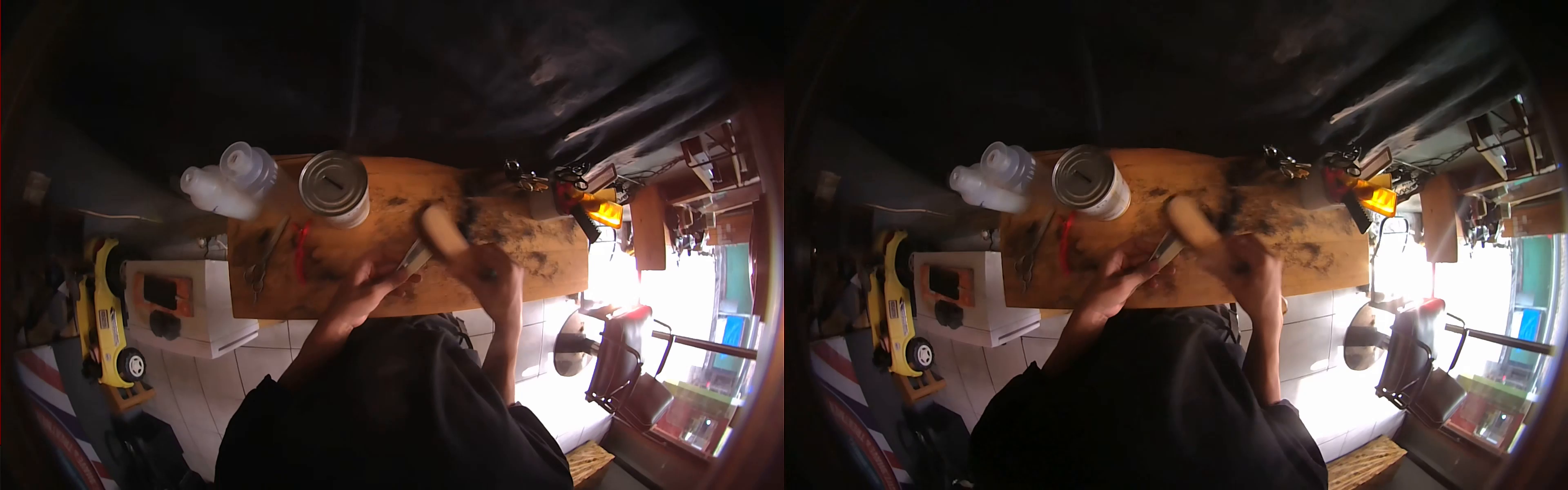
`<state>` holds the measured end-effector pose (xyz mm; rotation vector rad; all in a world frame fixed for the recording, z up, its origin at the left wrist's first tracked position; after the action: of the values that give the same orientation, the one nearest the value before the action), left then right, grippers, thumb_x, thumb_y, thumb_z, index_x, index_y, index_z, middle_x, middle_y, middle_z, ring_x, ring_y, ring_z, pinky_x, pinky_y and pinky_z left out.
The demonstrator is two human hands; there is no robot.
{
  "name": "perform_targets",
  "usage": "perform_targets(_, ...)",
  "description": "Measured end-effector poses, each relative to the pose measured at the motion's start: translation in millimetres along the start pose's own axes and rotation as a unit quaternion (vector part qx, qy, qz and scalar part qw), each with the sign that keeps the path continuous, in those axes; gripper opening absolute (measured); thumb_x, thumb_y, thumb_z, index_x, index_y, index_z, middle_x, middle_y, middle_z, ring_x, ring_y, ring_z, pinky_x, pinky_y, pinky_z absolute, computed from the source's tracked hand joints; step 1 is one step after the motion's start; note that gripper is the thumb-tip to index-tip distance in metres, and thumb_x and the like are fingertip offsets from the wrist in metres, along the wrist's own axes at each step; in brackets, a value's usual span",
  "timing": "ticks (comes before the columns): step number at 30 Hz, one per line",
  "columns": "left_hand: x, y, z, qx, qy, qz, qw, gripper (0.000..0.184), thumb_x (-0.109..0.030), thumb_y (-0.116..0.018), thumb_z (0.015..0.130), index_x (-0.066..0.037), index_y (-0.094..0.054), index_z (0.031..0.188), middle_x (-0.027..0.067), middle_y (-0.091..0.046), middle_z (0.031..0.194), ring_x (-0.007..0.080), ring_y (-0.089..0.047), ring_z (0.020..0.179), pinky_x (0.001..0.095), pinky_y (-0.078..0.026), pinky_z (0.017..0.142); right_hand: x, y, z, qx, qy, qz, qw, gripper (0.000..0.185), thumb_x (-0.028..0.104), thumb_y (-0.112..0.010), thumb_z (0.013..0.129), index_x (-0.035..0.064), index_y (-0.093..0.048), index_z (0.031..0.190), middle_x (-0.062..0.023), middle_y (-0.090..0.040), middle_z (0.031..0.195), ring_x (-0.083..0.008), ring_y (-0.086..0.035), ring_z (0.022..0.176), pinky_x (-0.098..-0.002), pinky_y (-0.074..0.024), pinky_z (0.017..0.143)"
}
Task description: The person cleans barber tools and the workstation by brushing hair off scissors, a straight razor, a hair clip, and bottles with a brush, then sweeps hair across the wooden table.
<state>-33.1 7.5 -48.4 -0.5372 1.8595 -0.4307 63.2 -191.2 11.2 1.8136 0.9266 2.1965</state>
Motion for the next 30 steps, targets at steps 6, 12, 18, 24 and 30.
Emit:
perform_targets(6, -4, 1, -2, -0.005, 0.022, -0.061, 0.998, 0.034, -0.011, -0.059, 0.094, 0.0, -0.053, 0.126, 0.0108, -0.065, 0.112, 0.0138, -0.064, 0.095, 0.027, -0.05, 0.075, 5, 22, 4, -0.078, 0.016, -0.097, 0.992, 0.036, 0.017, -0.086, 0.069, 0.0004, -0.071, 0.097, -0.0098, -0.066, 0.081, -0.0215, -0.064, 0.07, -0.0348, -0.0492, 0.06)
perform_targets(12, -1, 3, 2, 0.038, 0.006, -0.05, 0.998, 0.04, -0.003, -0.059, 0.092, 0.0, -0.05, 0.131, 0.0096, -0.064, 0.113, 0.0155, -0.063, 0.101, 0.0247, -0.052, 0.074, 19, -4, -6, 0.156, 0.157, 0.022, 0.975, 0.043, 0.017, -0.09, 0.06, 0.0007, -0.071, 0.095, -0.0106, -0.068, 0.088, -0.0234, -0.066, 0.08, -0.0324, -0.0532, 0.071)
perform_targets(18, -5, -6, -1, 0.027, -0.005, -0.009, 1.0, 0.045, -0.006, -0.063, 0.091, 0.001, -0.051, 0.134, 0.0132, -0.063, 0.12, 0.0151, -0.066, 0.096, 0.0228, -0.051, 0.067, 2, 8, 4, -0.064, 0.025, -0.058, 0.996, 0.042, 0.017, -0.087, 0.066, -0.0012, -0.071, 0.1, -0.011, -0.065, 0.083, -0.0225, -0.064, 0.071, -0.0346, -0.0509, 0.064)
perform_targets(24, -9, -10, -4, -0.038, 0.037, -0.078, 0.996, 0.031, -0.006, -0.056, 0.095, -0.001, -0.057, 0.126, 0.007, -0.065, 0.107, 0.0114, -0.063, 0.095, 0.0246, -0.053, 0.075, -8, 15, -5, -0.037, 0.016, -0.061, 0.997, 0.049, 0.029, -0.088, 0.065, -0.0014, -0.07, 0.1, -0.0125, -0.065, 0.085, -0.0254, -0.065, 0.074, -0.0356, -0.0518, 0.069)
perform_targets(30, 18, 9, 0, -0.011, 0.029, -0.035, 0.999, 0.035, -0.028, -0.06, 0.096, -0.007, -0.06, 0.124, -0.0023, -0.06, 0.095, 0.0025, -0.053, 0.076, 0.02, -0.042, 0.061, 12, -15, -6, 0.116, 0.179, -0.069, 0.975, 0.039, 0.023, -0.088, 0.062, 0.0016, -0.071, 0.09, -0.0093, -0.067, 0.085, -0.0249, -0.065, 0.078, -0.0345, -0.0513, 0.07)
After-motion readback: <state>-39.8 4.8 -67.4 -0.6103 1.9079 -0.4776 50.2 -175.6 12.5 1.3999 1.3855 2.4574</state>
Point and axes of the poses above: each hand's wrist, its own z-axis towards the middle knuckle, its own y-axis out of the back of the hand, x = y × z, the point moved 3 cm from there along z, towards the middle knuckle
